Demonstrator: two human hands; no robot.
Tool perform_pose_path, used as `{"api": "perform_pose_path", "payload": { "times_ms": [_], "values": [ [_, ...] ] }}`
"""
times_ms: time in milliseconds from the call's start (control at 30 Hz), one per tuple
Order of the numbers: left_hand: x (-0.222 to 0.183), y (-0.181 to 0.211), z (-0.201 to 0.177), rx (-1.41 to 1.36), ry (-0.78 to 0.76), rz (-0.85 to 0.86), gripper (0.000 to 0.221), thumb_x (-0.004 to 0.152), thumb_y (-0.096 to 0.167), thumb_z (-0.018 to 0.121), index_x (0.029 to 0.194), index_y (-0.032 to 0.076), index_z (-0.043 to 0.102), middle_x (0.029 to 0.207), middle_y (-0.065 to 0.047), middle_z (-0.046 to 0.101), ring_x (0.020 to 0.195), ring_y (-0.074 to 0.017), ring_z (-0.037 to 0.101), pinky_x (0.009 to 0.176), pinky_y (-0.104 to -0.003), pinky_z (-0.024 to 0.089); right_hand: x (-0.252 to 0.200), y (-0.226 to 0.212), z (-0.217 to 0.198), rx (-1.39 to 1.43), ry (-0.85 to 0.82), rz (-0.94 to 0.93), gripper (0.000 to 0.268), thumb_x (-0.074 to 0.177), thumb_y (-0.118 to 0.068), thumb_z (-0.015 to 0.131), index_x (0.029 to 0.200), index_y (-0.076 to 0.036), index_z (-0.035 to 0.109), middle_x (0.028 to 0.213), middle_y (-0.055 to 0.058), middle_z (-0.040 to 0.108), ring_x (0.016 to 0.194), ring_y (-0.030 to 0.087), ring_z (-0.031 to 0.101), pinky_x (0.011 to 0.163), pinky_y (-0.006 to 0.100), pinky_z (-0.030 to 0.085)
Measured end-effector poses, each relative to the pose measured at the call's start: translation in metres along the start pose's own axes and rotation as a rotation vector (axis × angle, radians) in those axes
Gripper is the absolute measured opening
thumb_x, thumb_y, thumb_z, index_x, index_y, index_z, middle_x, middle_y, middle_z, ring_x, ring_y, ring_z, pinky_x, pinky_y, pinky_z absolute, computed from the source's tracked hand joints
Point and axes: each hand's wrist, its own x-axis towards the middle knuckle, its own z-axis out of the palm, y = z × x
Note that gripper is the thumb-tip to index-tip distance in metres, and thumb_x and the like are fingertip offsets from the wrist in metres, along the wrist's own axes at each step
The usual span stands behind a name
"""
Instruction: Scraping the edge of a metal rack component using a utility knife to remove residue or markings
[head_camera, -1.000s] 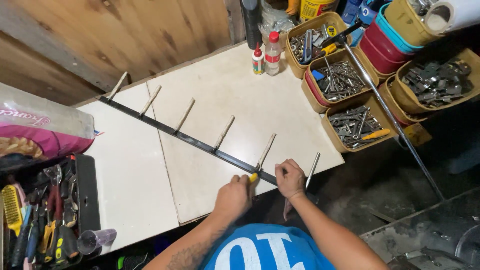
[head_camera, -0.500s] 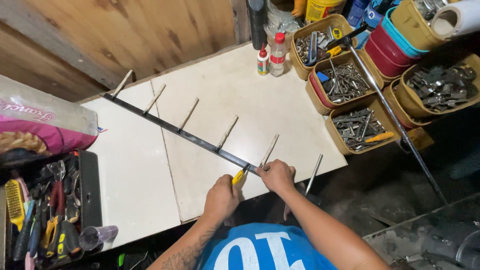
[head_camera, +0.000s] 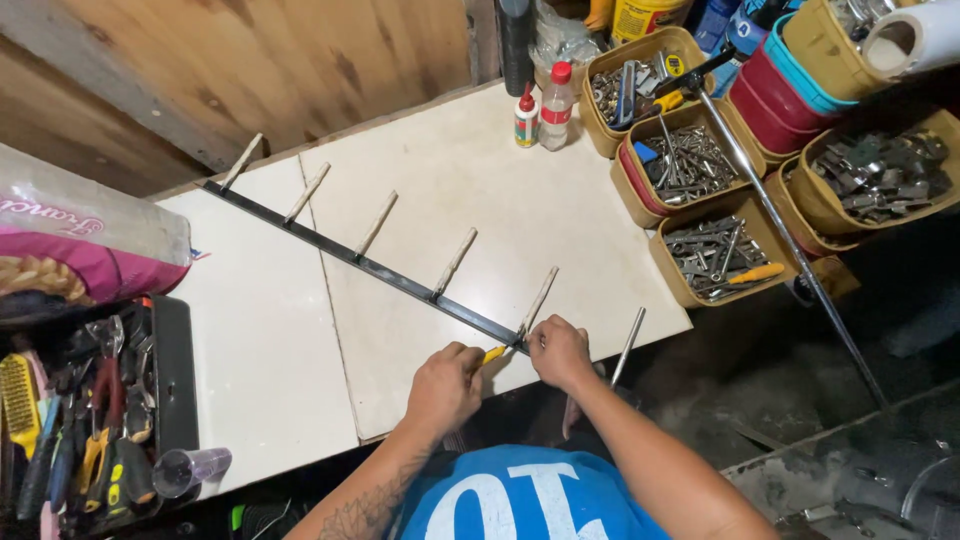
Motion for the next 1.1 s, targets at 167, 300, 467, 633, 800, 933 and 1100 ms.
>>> {"api": "perform_pose_path", "payload": {
  "times_ms": [167, 300, 467, 633, 800, 933, 1100],
  "values": [
    [0.006, -0.015, 0.019, 0.125, 0.073, 0.110, 0.026, 0.087, 0.021, 0.063, 0.111, 0.023, 0.072, 0.101, -0.005, 0.067, 0.092, -0.0314, 0.068, 0.083, -0.041, 0.057, -0.007, 0.008, 0.009, 0.030, 0.156, -0.083, 0.014, 0.089, -0.034, 0.068, 0.088, -0.021, 0.074, 0.085, -0.003, 0.063, 0.094, 0.022, 0.069, 0.086, 0.037, 0.047],
    [0.003, -0.018, 0.024, 0.271, 0.223, 0.247, 0.025, 0.086, 0.020, 0.061, 0.108, 0.025, 0.073, 0.095, -0.001, 0.066, 0.082, -0.0251, 0.065, 0.074, -0.035, 0.053, -0.007, 0.011, 0.014, 0.061, 0.228, -0.113, 0.012, 0.086, -0.034, 0.072, 0.087, -0.022, 0.075, 0.083, -0.003, 0.063, 0.090, 0.021, 0.070, 0.085, 0.035, 0.049],
    [-0.004, -0.012, 0.023, 0.307, 0.292, 0.340, 0.023, 0.088, 0.017, 0.059, 0.106, 0.021, 0.073, 0.096, -0.003, 0.065, 0.081, -0.0262, 0.061, 0.072, -0.036, 0.050, -0.010, 0.008, 0.010, 0.071, 0.229, -0.115, 0.012, 0.086, -0.033, 0.072, 0.088, -0.022, 0.077, 0.083, -0.003, 0.064, 0.090, 0.021, 0.070, 0.085, 0.035, 0.049],
    [-0.010, -0.015, 0.036, 0.326, 0.334, 0.379, 0.023, 0.092, 0.017, 0.054, 0.106, 0.020, 0.072, 0.099, -0.004, 0.064, 0.080, -0.0258, 0.059, 0.069, -0.037, 0.047, -0.008, 0.013, 0.016, 0.067, 0.221, -0.108, 0.014, 0.087, -0.037, 0.072, 0.094, -0.026, 0.078, 0.084, -0.006, 0.064, 0.090, 0.018, 0.070, 0.087, 0.033, 0.047],
    [-0.013, -0.015, 0.041, 0.344, 0.486, 0.378, 0.044, 0.073, -0.001, 0.062, 0.115, 0.009, 0.068, 0.107, -0.011, 0.061, 0.077, -0.0317, 0.051, 0.063, -0.045, 0.047, -0.012, 0.010, 0.012, 0.222, 0.250, -0.150, 0.014, 0.089, -0.028, 0.069, 0.095, -0.022, 0.079, 0.096, -0.006, 0.073, 0.081, 0.019, 0.070, 0.095, 0.041, 0.040],
    [-0.007, -0.021, 0.032, 0.312, 0.403, 0.433, 0.050, 0.070, 0.004, 0.068, 0.120, 0.008, 0.068, 0.106, -0.013, 0.060, 0.080, -0.0325, 0.052, 0.065, -0.046, 0.048, -0.014, 0.005, 0.005, 0.235, 0.259, -0.143, 0.015, 0.084, -0.023, 0.065, 0.087, -0.021, 0.080, 0.089, -0.007, 0.072, 0.083, 0.017, 0.069, 0.098, 0.039, 0.040],
    [-0.005, -0.013, 0.033, 0.260, 0.377, 0.487, 0.043, 0.073, 0.006, 0.066, 0.115, 0.009, 0.069, 0.101, -0.010, 0.061, 0.075, -0.0331, 0.051, 0.060, -0.047, 0.046, -0.022, 0.000, -0.009, 0.421, 0.344, -0.327, 0.007, 0.073, -0.020, 0.083, 0.077, -0.015, 0.079, 0.075, -0.001, 0.073, 0.061, 0.012, 0.067, 0.062, 0.026, 0.054]
  ]
}}
